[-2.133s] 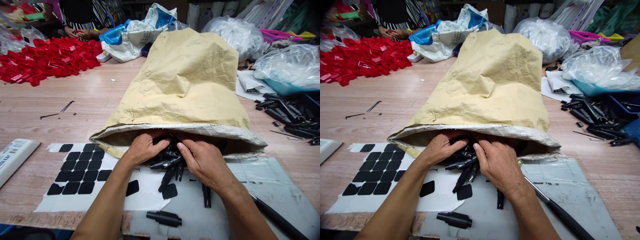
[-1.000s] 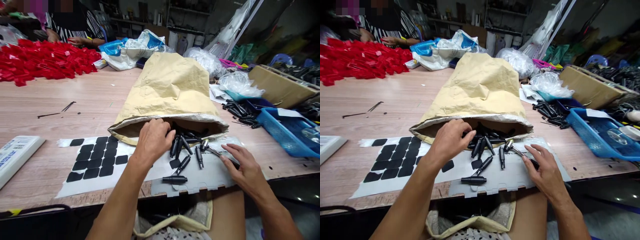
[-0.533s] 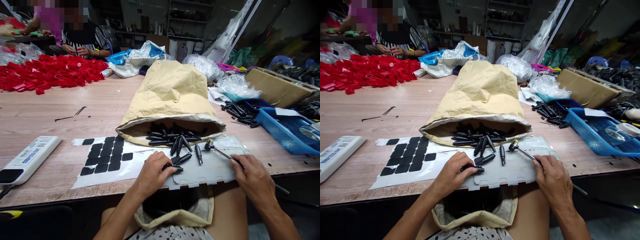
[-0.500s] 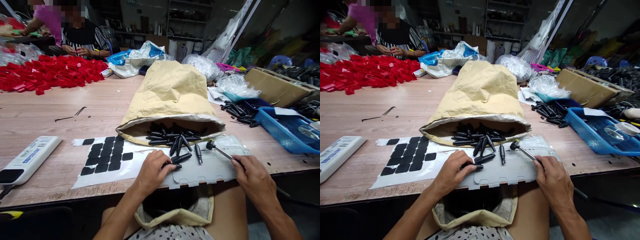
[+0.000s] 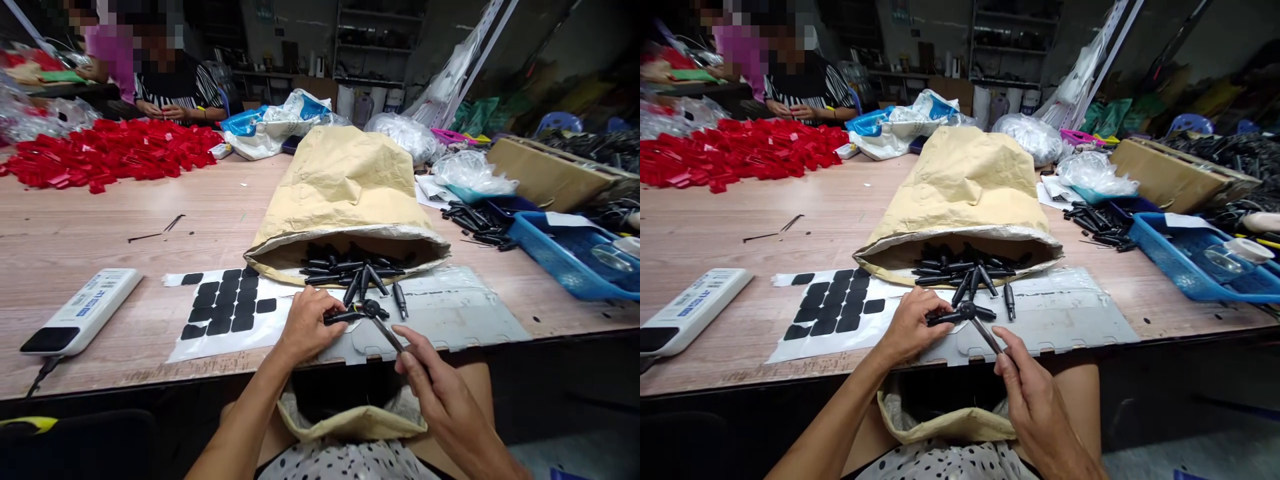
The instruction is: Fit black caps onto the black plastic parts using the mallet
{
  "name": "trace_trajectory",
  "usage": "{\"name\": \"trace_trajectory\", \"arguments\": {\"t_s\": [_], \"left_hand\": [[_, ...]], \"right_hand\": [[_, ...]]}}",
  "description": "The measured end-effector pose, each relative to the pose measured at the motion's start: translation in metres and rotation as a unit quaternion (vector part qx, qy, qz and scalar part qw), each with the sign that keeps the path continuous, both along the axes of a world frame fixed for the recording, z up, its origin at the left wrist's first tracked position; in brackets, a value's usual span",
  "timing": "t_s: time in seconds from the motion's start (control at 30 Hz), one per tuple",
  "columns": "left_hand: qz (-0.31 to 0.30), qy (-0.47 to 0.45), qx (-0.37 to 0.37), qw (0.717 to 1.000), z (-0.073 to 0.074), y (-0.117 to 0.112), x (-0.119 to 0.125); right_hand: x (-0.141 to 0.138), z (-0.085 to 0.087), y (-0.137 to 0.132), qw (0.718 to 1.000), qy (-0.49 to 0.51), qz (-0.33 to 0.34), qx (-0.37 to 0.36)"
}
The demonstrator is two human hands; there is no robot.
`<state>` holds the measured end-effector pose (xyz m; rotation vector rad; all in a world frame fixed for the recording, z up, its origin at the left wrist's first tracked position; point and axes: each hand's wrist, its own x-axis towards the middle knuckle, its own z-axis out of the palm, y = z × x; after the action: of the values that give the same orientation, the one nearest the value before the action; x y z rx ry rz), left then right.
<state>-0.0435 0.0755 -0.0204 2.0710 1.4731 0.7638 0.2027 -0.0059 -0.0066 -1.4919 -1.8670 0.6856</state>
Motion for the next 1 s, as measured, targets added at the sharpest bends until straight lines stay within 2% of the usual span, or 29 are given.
{"name": "trace_trajectory", "arguments": {"t_s": [0.13,0.33,0.43,0.57,0.73,0.9,1.0], "left_hand": [[-0.003,-0.014,-0.014,1.0,-0.001,0.0,-0.001],[-0.002,-0.021,-0.047,0.999,0.003,0.002,-0.002],[-0.003,-0.016,-0.051,0.999,0.006,0.002,-0.002],[0.002,-0.02,-0.051,0.999,0.006,0.002,-0.002],[0.003,-0.024,-0.038,0.999,0.004,0.002,-0.002],[0.008,-0.021,-0.034,0.999,0.002,0.001,-0.001],[0.009,-0.015,-0.027,0.999,0.002,0.0,-0.001]], "right_hand": [[-0.007,-0.011,-0.001,0.998,-0.011,0.025,0.048],[-0.02,-0.001,-0.006,0.993,-0.028,0.044,0.109],[-0.025,-0.004,-0.007,0.99,-0.065,0.047,0.116],[-0.019,-0.012,-0.005,0.988,-0.101,0.057,0.107],[-0.012,-0.014,-0.006,0.99,-0.081,0.029,0.116],[-0.012,-0.02,-0.006,0.99,-0.081,0.027,0.116],[0.001,-0.021,-0.003,0.987,-0.074,-0.019,0.138]]}}
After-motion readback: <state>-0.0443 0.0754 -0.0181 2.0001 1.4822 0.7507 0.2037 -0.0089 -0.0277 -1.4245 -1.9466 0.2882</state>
